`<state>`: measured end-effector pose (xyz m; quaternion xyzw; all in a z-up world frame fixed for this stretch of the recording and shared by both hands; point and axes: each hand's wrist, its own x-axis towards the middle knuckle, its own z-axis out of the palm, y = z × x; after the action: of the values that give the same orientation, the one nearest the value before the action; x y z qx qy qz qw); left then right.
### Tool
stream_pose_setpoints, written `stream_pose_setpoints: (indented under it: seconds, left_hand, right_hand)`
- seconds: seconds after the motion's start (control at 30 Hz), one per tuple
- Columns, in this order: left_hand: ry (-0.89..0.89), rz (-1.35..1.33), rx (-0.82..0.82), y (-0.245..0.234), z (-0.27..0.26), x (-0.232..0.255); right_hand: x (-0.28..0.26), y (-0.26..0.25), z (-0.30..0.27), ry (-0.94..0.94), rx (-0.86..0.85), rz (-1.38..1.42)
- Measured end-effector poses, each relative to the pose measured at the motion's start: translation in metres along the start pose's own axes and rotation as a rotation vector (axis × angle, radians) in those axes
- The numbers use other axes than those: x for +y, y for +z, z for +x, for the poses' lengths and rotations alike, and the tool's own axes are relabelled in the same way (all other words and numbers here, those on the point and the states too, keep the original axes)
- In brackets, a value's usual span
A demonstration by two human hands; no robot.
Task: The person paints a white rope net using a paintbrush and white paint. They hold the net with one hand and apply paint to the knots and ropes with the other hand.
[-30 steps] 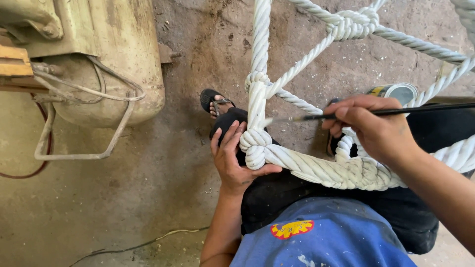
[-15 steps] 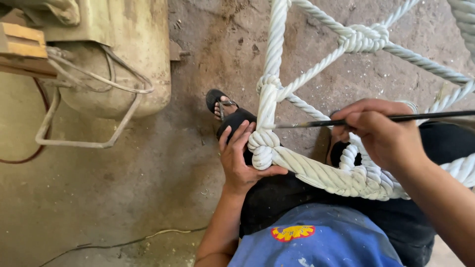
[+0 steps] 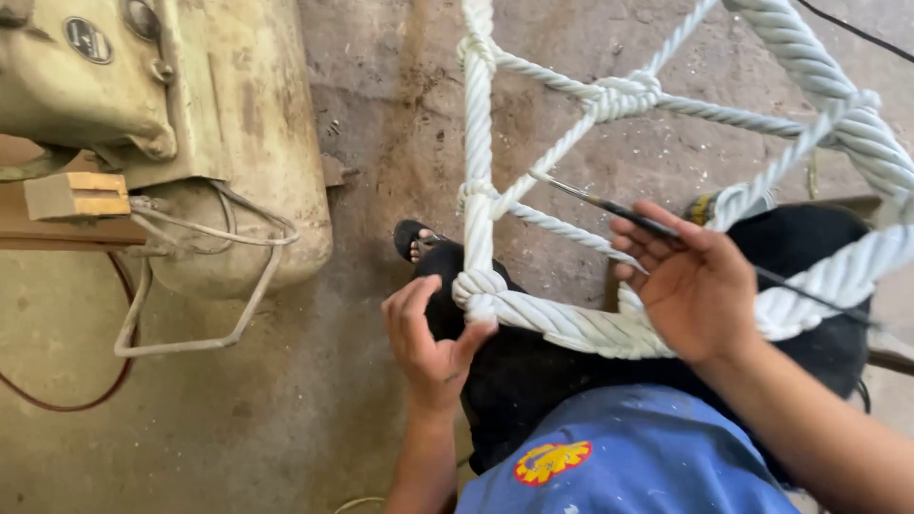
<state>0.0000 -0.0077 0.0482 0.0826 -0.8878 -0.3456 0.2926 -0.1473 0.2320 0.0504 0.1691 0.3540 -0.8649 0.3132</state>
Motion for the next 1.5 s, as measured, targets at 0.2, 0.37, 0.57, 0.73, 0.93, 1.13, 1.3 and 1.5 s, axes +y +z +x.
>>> stream_pose_setpoints:
  seconds: [0.2, 0.37, 0.57, 0.73, 0.93, 1.13, 1.3, 1.5]
  left_hand:
    - [0.489, 0.29, -0.051, 0.041, 0.062, 0.051]
    - [0.581, 0.44, -0.212, 0.067, 0.08, 0.007]
    - [0.251, 0.114, -0.148, 0.038, 0.133, -0.002]
    - [0.057, 0.061, -0.337, 0.045, 0.122, -0.022]
    - [0.021, 0.146, -0.452, 0.029, 0.115, -0.008]
    - [-0.036, 0.123, -0.392, 0.031, 0.122, -0.013]
    - [-0.034, 0.117, -0.438, 0.036, 0.118, -0.015]
    - [0.037, 0.058, -0.382, 0.05, 0.135, -0.017]
  right_hand:
    - [0.047, 0.026, -0.017, -0.299, -0.184, -0.303]
    - [0.035, 0.02, -0.029, -0.469, -0.244, -0.587]
    - [-0.014, -0.021, -0.025, -0.86, -0.252, -1.276]
    - [-0.001, -0.052, -0.018, -1.124, -0.139, -1.646]
    - [0.002, -0.054, -0.018, -1.252, -0.16, -1.642]
    - [0.003, -0.051, -0.017, -1.282, -0.158, -1.629]
    - [0.001, -0.051, -0.019, -1.275, -0.195, -1.616]
    - [-0.001, -0.045, -0.016, -1.299, -0.212, -1.625]
